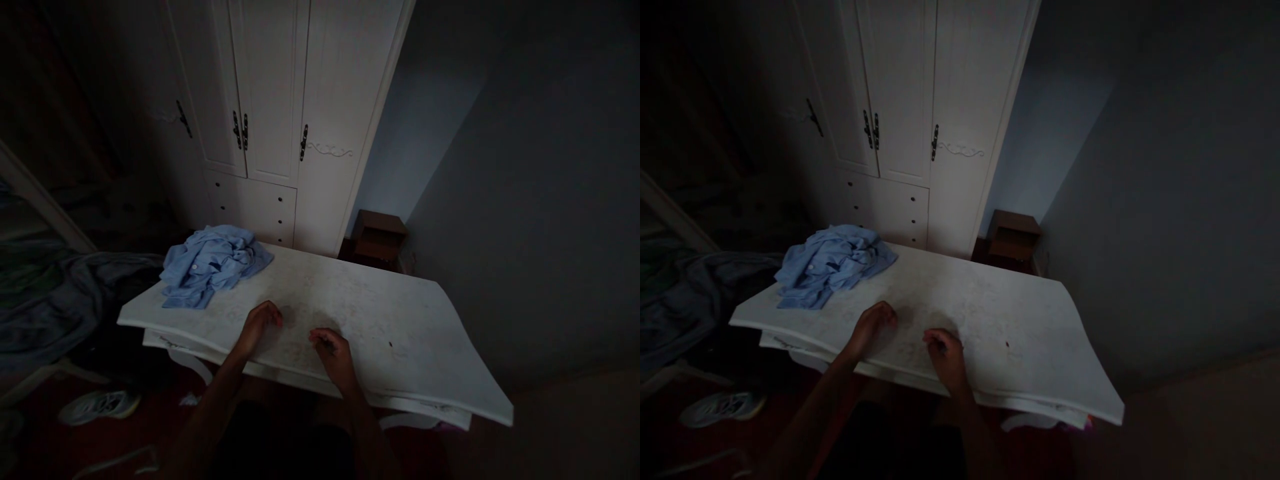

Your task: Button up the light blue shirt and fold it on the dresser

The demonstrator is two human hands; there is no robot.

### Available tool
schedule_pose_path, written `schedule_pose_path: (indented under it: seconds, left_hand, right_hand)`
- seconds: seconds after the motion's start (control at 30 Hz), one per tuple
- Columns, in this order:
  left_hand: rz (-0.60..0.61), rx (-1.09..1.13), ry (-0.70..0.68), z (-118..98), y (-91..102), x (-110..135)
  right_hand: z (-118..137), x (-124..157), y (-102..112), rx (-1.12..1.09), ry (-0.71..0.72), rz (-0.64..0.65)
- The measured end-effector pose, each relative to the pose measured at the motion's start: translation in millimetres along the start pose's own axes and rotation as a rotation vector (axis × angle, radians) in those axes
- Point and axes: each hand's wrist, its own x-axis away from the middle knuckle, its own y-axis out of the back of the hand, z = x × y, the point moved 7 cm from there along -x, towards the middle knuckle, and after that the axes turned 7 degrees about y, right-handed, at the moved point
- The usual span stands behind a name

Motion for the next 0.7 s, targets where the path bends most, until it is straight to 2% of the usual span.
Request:
schedule_pose_path:
  seconds: [0.1, 0.17, 0.33, 0.4, 0.47, 0.5, 0.57, 0.63, 0.7]
  left_hand:
    - [-0.082, 0.093, 0.014, 5.1, 9.6, 1.4]
    - [-0.104, 0.055, 0.000, 5.7, 11.8, 4.1]
    - [-0.047, -0.189, 0.004, 2.8, 5.1, 6.6]
    - [-0.014, -0.221, 0.002, 0.1, 1.4, 6.2]
    - [-0.030, -0.219, -0.011, -2.3, 2.3, 7.2]
    - [-0.075, -0.209, -0.007, -1.8, 6.1, 9.1]
    - [-0.238, -0.172, 0.019, 5.3, 21.3, 18.3]
    - [-0.453, -0.126, 0.055, 20.9, 42.5, 38.2]
    - [-0.591, -0.100, 0.078, 41.9, 59.5, 65.1]
  right_hand:
    - [-0.8, 0.2, -1.5, 0.000, 0.005, 0.027]
    - [-1.3, 0.1, -1.3, 0.001, 0.008, 0.023]
    - [-1.7, 0.3, 1.7, 0.000, 0.002, -0.029]
    - [-1.8, 0.8, 2.2, 0.007, -0.003, -0.041]
    - [-2.4, 1.3, 1.8, 0.019, -0.010, -0.042]
    - [-3.0, 1.5, 1.5, 0.026, -0.016, -0.043]
    - [-4.2, 1.9, 1.6, 0.037, -0.030, -0.052]
    - [-4.5, 2.1, 2.5, 0.049, -0.035, -0.070]
    - [-3.8, 2.0, 3.0, 0.063, -0.032, -0.084]
